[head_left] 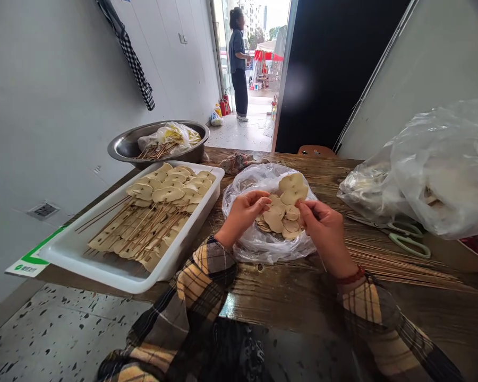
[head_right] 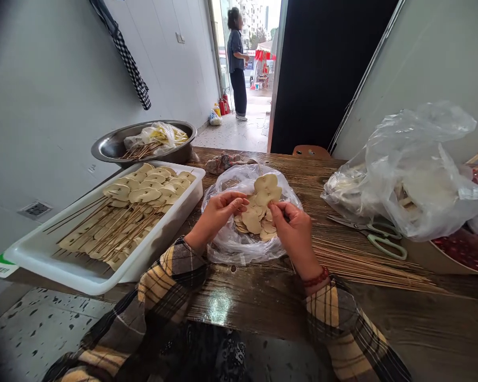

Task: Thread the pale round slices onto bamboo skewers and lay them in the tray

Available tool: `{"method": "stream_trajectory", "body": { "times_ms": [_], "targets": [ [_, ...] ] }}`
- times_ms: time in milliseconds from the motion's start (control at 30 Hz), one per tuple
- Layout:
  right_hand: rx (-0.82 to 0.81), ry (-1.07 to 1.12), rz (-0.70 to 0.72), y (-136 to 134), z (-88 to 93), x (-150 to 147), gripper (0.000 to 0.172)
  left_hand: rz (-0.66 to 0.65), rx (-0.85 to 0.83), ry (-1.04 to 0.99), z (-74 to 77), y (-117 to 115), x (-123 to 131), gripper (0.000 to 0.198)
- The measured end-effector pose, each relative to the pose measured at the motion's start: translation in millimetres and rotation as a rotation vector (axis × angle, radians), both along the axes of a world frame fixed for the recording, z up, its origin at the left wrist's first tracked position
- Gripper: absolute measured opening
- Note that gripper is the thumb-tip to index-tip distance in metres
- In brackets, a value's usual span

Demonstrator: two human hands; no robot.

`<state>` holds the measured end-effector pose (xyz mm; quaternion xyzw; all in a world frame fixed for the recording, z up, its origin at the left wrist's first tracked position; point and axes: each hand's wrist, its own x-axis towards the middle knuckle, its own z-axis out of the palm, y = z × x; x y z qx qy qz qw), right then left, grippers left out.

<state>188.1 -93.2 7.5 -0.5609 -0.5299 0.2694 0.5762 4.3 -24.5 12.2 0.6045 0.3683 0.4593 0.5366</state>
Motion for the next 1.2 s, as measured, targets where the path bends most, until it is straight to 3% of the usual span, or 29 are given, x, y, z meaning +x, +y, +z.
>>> {"method": "stream_trajectory", "body": {
  "times_ms": [100, 233, 300, 400, 567, 733, 867, 1033, 1200],
  "targets": [
    [0.015, 0.005, -0.013, 1.5, 0.1, 3.3, 0.034, 0.030, 0.332, 0.395, -4.6, 3.4, -1.4, 0.017],
    [0.014, -0.011, -0.007, 2.2, -0.8, 1.0, 0.034, -0.145, 0.655, 0.741, -11.0, 4.3, -2.6, 0.028],
    [0.008, -0.019, -0.007, 2.2, -0.6, -0.5, 0.035, -0.182, 0.723, 0.844, -12.4, 3.6, -3.1, 0.028],
    [0.000, -0.016, 0.012, 2.2, -0.2, -1.8, 0.037, -0.137, 0.760, 0.954, -11.6, 2.0, -2.7, 0.027],
    [-0.009, -0.007, 0.041, 2.1, -0.3, -2.7, 0.037, -0.071, 0.739, 0.994, -8.2, -1.4, 0.2, 0.020],
    [-0.010, -0.019, 0.034, 1.9, -0.3, -3.1, 0.035, -0.103, 0.630, 0.834, -9.4, -0.1, 1.7, 0.009],
    [-0.010, -0.024, 0.031, 2.0, -1.6, -1.8, 0.036, -0.069, 0.355, 0.455, -6.3, 4.9, -2.0, 0.008],
    [-0.009, -0.033, 0.044, 0.3, -2.0, -1.4, 0.035, 0.034, -0.068, -0.073, 1.3, 9.8, -11.2, 0.022],
    [-0.031, -0.062, 0.133, -4.6, 1.5, -7.4, 0.034, 0.164, -0.153, -0.282, 3.3, 14.6, -17.1, 0.034]
  ]
}}
